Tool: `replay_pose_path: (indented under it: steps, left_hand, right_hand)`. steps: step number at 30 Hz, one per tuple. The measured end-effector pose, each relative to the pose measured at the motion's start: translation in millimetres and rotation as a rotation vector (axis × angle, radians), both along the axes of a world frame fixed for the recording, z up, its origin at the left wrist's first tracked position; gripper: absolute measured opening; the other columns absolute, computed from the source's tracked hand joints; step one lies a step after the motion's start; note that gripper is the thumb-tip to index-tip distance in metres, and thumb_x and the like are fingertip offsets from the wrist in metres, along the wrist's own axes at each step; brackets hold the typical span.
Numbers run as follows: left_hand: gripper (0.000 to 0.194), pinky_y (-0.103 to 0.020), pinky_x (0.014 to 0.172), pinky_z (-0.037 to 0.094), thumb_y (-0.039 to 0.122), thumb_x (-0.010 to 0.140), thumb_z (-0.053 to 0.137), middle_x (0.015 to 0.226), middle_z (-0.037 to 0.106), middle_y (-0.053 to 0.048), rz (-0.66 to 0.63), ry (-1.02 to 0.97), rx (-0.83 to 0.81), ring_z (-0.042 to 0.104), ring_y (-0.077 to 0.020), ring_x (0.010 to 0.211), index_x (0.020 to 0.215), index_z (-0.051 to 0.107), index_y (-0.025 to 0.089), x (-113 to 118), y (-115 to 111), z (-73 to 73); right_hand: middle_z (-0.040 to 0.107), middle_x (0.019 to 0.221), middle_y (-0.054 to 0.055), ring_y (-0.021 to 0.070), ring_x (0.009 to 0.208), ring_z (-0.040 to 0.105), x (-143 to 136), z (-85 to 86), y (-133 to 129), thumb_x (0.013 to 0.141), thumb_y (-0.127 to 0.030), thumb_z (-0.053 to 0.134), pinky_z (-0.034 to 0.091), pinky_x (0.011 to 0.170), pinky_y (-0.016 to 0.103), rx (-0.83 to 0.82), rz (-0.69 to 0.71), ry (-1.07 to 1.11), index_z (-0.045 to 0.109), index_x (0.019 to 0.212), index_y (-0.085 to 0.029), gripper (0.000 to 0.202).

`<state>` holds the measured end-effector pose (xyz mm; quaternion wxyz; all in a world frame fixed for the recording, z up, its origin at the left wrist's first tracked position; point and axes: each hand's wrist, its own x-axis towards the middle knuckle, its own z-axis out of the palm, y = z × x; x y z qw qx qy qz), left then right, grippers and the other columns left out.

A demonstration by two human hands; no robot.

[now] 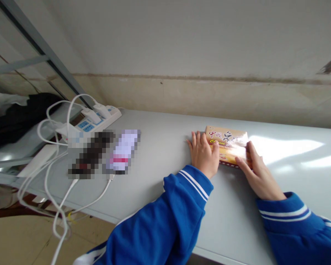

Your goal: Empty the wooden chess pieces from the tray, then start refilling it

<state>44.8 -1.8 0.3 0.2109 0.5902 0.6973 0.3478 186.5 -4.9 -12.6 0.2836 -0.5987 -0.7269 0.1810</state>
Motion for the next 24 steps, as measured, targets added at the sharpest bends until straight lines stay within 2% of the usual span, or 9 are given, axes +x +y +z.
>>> replay_pose_path:
  steps: [7,12,16,20,24]
  left_hand:
    - [0.046,-0.035,0.108,0.017,0.031,0.086,0.029,0.138,0.029,-0.008,-0.013,-0.102,0.13,0.008,-0.0164,0.132,0.127,0.029,0.012,1,-3,1.7]
    - [0.044,-0.03,0.108,0.02,0.027,0.087,0.025,0.137,0.031,-0.007,-0.026,-0.182,0.245,0.013,-0.0142,0.131,0.128,0.026,0.012,4,-10,7.1]
    - [0.044,-0.03,0.107,0.023,0.028,0.088,0.022,0.138,0.029,-0.005,-0.054,-0.222,0.293,0.021,-0.0149,0.129,0.131,0.02,0.017,5,-18,15.7]
    - [0.046,-0.028,0.105,0.026,0.03,0.089,0.018,0.14,0.026,-0.006,-0.111,-0.202,0.326,0.024,-0.0154,0.128,0.134,0.014,0.017,4,-26,23.5]
    - [0.047,-0.025,0.106,0.024,0.029,0.089,0.019,0.139,0.029,-0.006,-0.178,-0.158,0.461,0.026,-0.0121,0.127,0.134,0.014,0.016,2,-29,25.6]
  right_hand:
    - [0.026,0.138,0.013,0.0262,0.126,0.024,3,-0.5,-4,0.077,-0.054,0.035,0.024,0.104,0.038,0.103,-0.015,0.085,0.015,0.136,-0.012,0.075]
    - [0.02,0.14,0.013,0.0264,0.127,0.022,4,1.7,-6,0.078,-0.049,0.039,0.022,0.104,0.041,0.2,0.008,0.132,0.011,0.137,-0.014,0.073]
    - [0.02,0.14,0.009,0.0257,0.126,0.024,3,4.9,-9,0.08,-0.043,0.041,0.025,0.103,0.042,0.296,0.035,0.179,0.007,0.137,-0.021,0.07]
    - [0.015,0.142,0.005,0.024,0.129,0.017,3,5.8,-11,0.081,-0.036,0.043,0.021,0.105,0.04,0.378,0.067,0.189,0.006,0.137,-0.026,0.068]
    - [0.009,0.143,0.003,0.0234,0.13,0.013,4,4.4,-10,0.081,-0.033,0.044,0.021,0.105,0.042,0.408,0.088,0.241,0.004,0.137,-0.029,0.069]
